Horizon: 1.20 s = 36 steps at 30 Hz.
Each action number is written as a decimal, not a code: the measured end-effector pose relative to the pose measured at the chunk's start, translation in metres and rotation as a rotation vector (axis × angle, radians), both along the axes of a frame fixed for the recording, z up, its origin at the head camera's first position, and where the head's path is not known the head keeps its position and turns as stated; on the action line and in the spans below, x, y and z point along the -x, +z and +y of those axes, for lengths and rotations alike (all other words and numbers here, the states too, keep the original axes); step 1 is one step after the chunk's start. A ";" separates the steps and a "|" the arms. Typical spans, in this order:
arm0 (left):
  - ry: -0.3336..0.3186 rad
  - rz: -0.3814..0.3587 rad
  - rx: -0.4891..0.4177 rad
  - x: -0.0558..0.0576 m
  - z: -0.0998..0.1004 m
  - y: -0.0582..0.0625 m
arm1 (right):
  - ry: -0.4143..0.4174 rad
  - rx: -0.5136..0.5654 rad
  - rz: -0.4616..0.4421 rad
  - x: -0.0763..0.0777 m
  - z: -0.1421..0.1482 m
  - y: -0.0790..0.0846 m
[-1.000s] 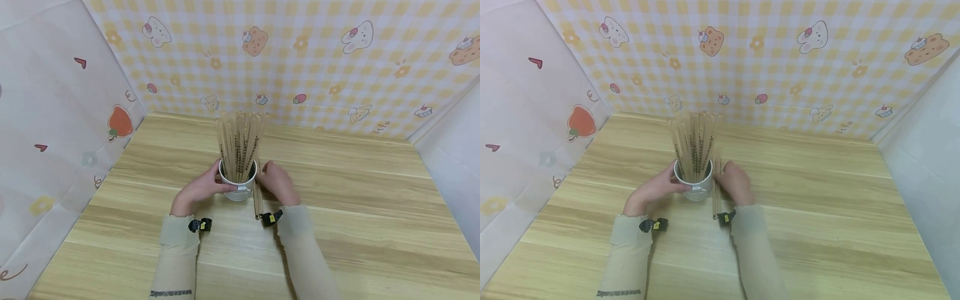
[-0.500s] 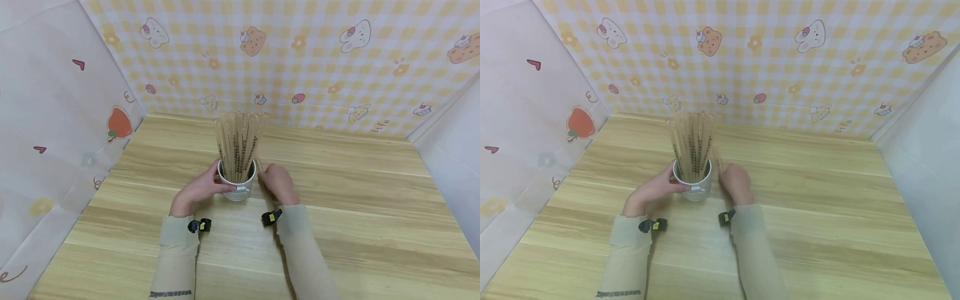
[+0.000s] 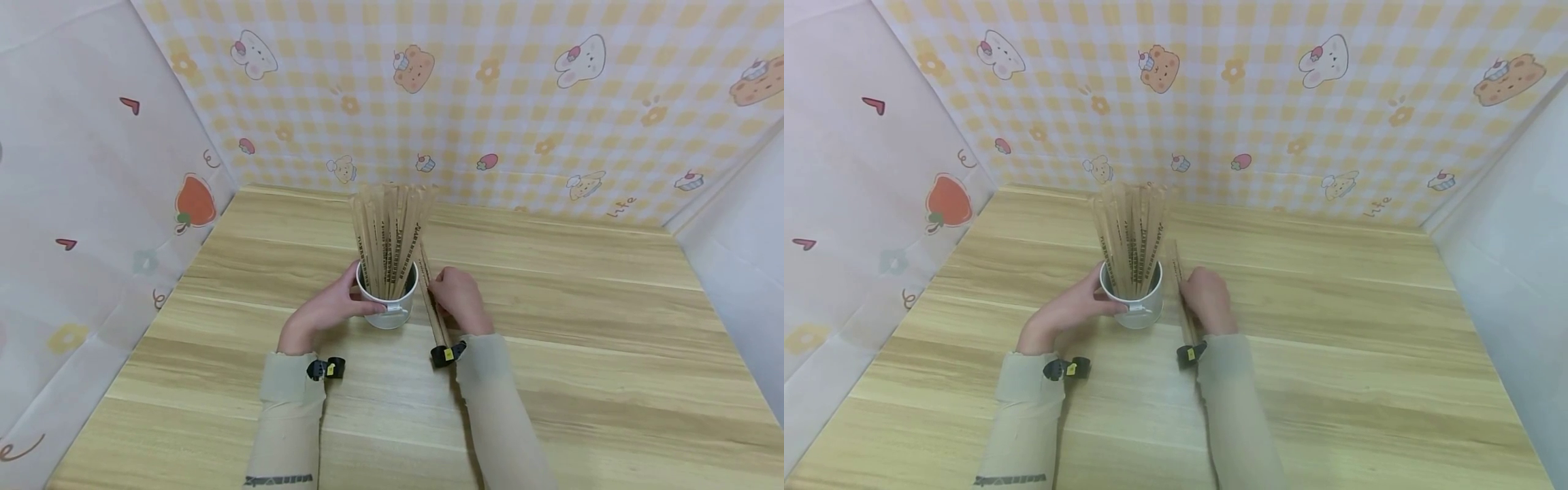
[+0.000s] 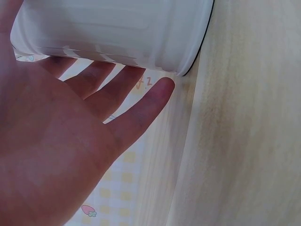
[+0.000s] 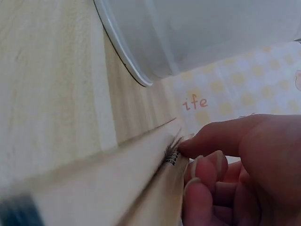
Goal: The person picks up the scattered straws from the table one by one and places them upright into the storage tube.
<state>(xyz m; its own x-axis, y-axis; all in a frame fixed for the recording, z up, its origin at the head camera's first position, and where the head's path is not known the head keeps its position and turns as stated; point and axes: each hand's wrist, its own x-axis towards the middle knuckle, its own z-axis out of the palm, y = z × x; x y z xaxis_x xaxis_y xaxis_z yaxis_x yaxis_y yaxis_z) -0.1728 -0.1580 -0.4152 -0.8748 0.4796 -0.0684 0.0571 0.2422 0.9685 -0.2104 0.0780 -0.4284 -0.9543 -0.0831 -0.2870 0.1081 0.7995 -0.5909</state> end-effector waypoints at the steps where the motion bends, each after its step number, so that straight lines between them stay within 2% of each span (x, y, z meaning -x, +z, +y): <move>1: 0.001 0.001 0.001 0.000 0.000 0.000 | 0.003 0.002 0.010 0.000 0.001 0.000; 7: 0.000 0.001 -0.005 0.000 0.000 -0.001 | -0.014 -0.005 0.130 0.001 0.010 0.009; 12: -0.001 0.023 0.007 0.001 0.000 -0.002 | -0.032 0.040 0.295 -0.001 0.021 0.036; 17: -0.002 0.025 0.003 -0.002 0.001 0.007 | -0.071 0.188 0.486 -0.009 0.027 0.060; 21: -0.010 0.014 -0.010 -0.007 0.003 0.018 | -0.122 0.330 0.634 -0.016 0.030 0.074; 23: -0.009 0.012 -0.007 -0.008 0.003 0.019 | -0.146 0.399 0.701 -0.020 0.031 0.080; 26: -0.005 0.008 -0.002 -0.006 0.003 0.015 | -0.160 0.519 0.780 -0.026 0.031 0.089; 30: 0.007 0.012 0.017 -0.001 0.001 0.004 | -0.144 0.679 0.874 -0.032 0.030 0.098; 33: 0.014 0.019 0.026 0.001 0.000 -0.002 | -0.106 0.742 0.934 -0.035 0.029 0.102; 36: 0.015 0.024 0.026 0.002 0.000 -0.003 | -0.066 0.762 0.962 -0.037 0.026 0.103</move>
<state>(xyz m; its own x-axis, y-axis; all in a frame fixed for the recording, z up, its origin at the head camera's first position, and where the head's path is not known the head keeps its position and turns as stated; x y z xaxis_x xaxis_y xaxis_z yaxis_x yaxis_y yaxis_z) -0.1744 -0.1582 -0.4181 -0.8835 0.4646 -0.0598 0.0763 0.2687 0.9602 -0.1732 0.1040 -0.3250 -0.7593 0.1346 0.6366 -0.6024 0.2244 -0.7660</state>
